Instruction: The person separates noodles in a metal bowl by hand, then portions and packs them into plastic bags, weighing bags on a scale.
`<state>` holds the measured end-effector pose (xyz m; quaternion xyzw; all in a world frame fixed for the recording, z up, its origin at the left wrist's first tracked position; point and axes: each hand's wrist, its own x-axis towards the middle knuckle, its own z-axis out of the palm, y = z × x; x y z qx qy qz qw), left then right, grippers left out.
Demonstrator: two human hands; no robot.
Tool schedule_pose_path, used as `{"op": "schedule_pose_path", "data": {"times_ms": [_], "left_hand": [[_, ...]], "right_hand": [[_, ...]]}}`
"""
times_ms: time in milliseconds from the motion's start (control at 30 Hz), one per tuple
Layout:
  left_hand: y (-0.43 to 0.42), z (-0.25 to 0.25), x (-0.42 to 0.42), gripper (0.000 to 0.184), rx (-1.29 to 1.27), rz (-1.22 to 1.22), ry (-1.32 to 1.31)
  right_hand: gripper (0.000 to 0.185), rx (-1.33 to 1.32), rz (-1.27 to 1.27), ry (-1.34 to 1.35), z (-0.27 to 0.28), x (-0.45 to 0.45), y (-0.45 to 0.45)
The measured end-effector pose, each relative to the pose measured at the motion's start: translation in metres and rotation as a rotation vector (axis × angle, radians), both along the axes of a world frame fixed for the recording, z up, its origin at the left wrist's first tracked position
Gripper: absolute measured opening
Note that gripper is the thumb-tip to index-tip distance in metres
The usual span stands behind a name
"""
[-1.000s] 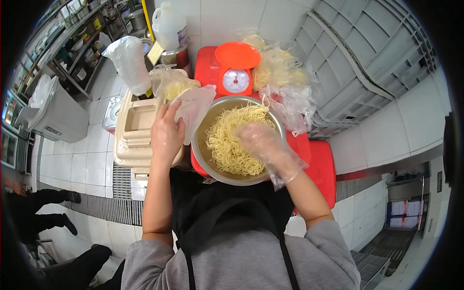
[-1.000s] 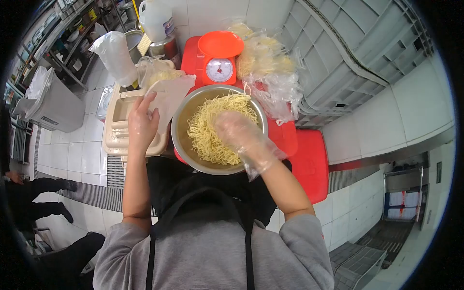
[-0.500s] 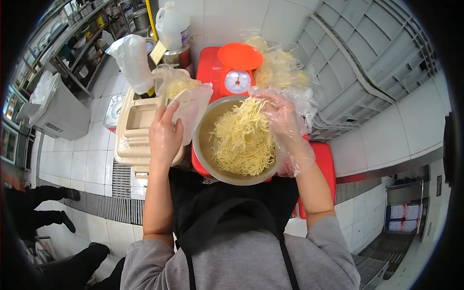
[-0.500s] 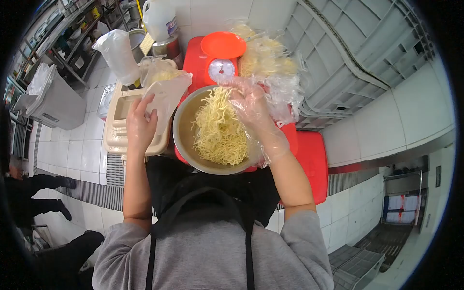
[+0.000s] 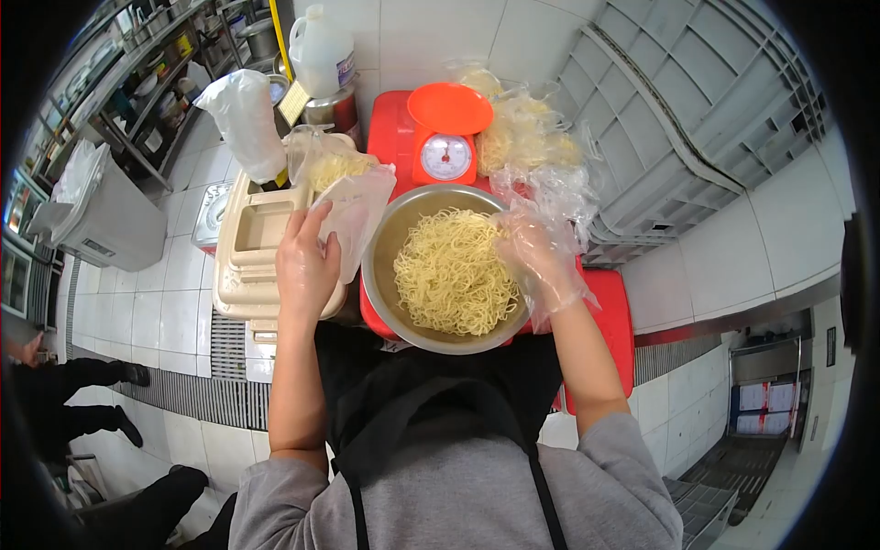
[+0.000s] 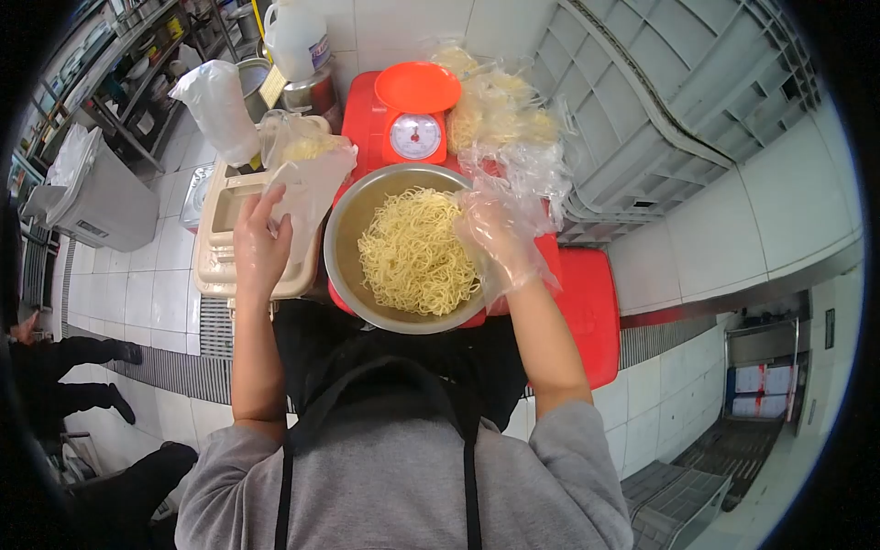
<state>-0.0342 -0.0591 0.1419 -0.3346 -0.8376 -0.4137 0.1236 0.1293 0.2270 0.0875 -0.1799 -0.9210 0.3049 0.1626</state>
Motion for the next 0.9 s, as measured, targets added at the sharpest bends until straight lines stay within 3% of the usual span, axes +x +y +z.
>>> {"op": "schedule_pose_path", "data": {"times_ms": [67,133,167,267,333,367,467,567,667,767,867,900], "left_hand": [[0.002,-0.001,0.000,0.036,-0.001,0.003,-0.005],[0.005,-0.001,0.000,0.036,0.001,-0.006,-0.019],[0.005,-0.001,0.001,0.036,0.000,-0.011,-0.027],[0.009,0.004,0.008,0.036,-0.020,-0.007,-0.038],[0.012,0.000,0.009,0.036,-0.015,-0.026,-0.027],[0.014,0.000,0.009,0.036,-0.011,-0.038,-0.018],[0.018,0.001,0.014,0.036,0.021,-0.058,-0.063],[0.018,0.000,0.014,0.036,0.023,-0.059,-0.036],[0.017,0.001,0.014,0.036,-0.019,-0.053,-0.033],[0.016,0.001,0.014,0.036,-0.023,-0.063,-0.045],[0.018,-0.003,0.013,0.036,-0.035,-0.060,-0.049],[0.018,-0.005,0.013,0.035,-0.023,-0.065,-0.045]], "right_hand": [[0.031,0.179,0.103,0.041,0.016,0.000,-0.022],[0.035,0.127,0.174,0.019,0.013,0.007,-0.034],[0.037,-0.080,0.181,0.010,-0.022,0.011,-0.027],[0.039,-0.314,0.080,0.041,-0.073,-0.001,-0.001],[0.037,-0.190,0.032,0.038,-0.013,0.007,-0.021],[0.034,-0.287,0.005,0.076,0.002,0.008,-0.028],[0.034,-0.217,-0.042,-0.141,0.021,0.005,-0.031],[0.035,-0.412,-0.096,0.052,-0.012,0.000,-0.031],[0.041,-0.131,-0.134,0.169,-0.018,0.002,-0.038],[0.059,-0.220,-0.026,0.085,-0.043,0.006,-0.019],[0.068,-0.602,0.046,0.341,-0.034,0.012,-0.028],[0.065,-0.556,-0.022,0.275,-0.025,0.015,-0.029]]}}
